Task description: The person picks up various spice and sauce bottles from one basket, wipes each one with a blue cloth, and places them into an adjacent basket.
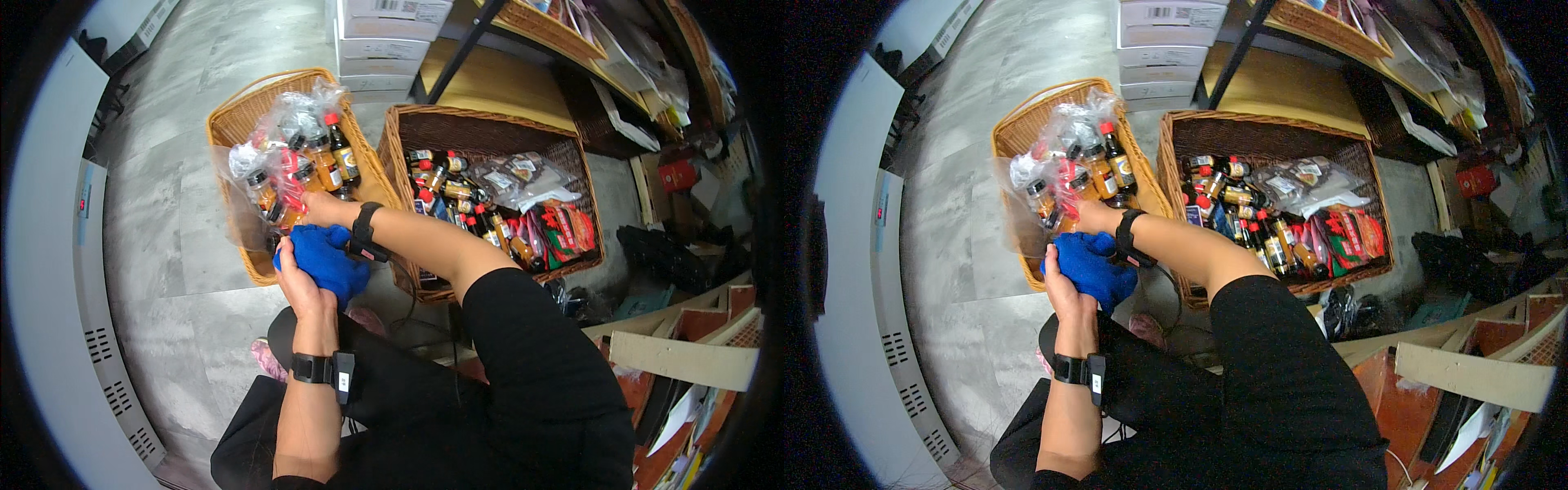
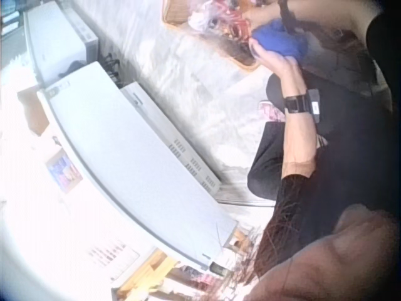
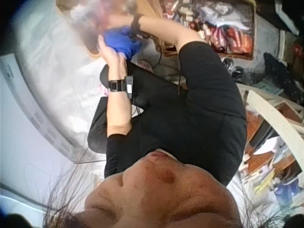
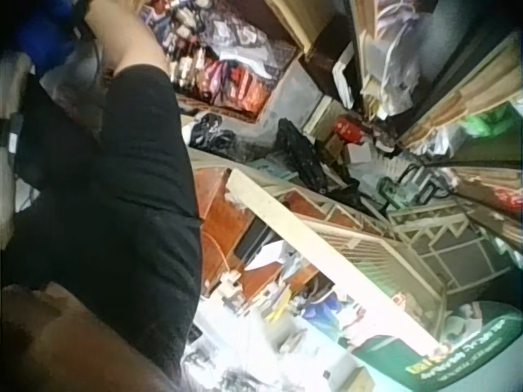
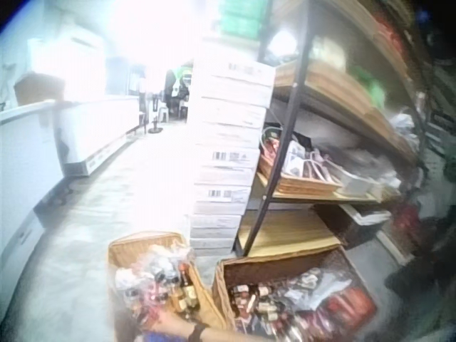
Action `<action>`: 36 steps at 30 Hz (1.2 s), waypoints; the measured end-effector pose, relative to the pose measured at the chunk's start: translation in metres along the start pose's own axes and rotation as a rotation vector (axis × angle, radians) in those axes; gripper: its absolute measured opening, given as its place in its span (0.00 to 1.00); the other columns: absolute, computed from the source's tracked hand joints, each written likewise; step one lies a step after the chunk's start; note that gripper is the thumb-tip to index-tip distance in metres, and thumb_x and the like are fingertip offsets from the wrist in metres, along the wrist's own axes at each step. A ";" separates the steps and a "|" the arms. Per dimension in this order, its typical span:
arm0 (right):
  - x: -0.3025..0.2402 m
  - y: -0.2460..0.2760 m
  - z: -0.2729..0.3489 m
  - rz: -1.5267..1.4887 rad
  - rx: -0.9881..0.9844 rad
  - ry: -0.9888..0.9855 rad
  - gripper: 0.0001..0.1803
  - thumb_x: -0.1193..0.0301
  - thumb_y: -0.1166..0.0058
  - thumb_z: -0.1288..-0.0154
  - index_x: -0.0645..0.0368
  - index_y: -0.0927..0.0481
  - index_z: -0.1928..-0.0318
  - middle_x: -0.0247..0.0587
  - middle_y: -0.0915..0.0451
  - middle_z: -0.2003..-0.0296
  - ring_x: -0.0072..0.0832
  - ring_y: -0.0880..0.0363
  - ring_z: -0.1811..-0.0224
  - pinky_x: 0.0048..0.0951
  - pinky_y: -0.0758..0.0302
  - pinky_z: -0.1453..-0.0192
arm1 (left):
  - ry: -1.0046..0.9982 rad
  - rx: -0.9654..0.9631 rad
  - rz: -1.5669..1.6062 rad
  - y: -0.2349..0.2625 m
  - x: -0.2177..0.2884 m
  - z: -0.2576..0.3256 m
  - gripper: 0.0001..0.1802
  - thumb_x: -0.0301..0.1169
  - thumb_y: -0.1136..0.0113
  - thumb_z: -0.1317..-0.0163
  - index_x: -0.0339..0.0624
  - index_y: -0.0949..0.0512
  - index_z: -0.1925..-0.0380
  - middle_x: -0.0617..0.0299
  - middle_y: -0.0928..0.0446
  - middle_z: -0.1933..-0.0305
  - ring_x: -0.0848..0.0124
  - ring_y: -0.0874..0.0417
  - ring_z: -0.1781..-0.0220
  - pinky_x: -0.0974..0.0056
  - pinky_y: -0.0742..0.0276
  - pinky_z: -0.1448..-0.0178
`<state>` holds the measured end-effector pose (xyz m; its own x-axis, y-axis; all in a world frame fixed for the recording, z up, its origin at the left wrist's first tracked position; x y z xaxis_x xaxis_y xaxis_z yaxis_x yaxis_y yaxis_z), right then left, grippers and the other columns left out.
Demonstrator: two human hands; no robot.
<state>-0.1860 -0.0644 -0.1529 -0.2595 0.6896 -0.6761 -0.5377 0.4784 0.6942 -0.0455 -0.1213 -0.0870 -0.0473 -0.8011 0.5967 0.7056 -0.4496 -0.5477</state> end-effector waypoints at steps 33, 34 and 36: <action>0.246 0.076 0.130 0.034 0.243 -0.669 0.17 0.64 0.44 0.43 0.66 0.27 0.61 0.47 0.22 0.73 0.33 0.21 0.75 0.32 0.25 0.72 | 0.220 -0.217 -0.094 -0.055 -0.057 0.023 0.16 0.39 0.48 0.39 0.37 0.29 0.60 0.53 0.23 0.65 0.62 0.20 0.66 0.61 0.22 0.63; 0.246 0.085 0.133 -0.073 0.358 -0.641 0.16 0.65 0.44 0.43 0.66 0.27 0.61 0.44 0.23 0.76 0.32 0.22 0.77 0.32 0.26 0.74 | 0.230 -0.207 -0.094 -0.053 -0.060 0.021 0.16 0.39 0.48 0.39 0.37 0.29 0.60 0.53 0.23 0.65 0.61 0.20 0.67 0.60 0.21 0.63; 0.258 0.105 0.145 -0.247 0.506 -0.641 0.13 0.67 0.45 0.42 0.64 0.26 0.62 0.39 0.25 0.82 0.27 0.22 0.80 0.28 0.27 0.79 | 0.255 -0.224 -0.090 -0.059 -0.068 0.023 0.16 0.39 0.48 0.39 0.37 0.29 0.60 0.53 0.24 0.65 0.61 0.20 0.67 0.60 0.21 0.63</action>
<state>-0.1930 0.2423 -0.2187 0.4045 0.6347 -0.6584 -0.0565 0.7359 0.6747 -0.0678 -0.0308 -0.0814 -0.2979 -0.8143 0.4982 0.5190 -0.5762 -0.6314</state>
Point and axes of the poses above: each hand's wrist, its own z-axis away from the middle knuckle, its own y-axis out of the back of the hand, x = y × z, the point moved 7 cm from there along -z, towards the middle knuckle
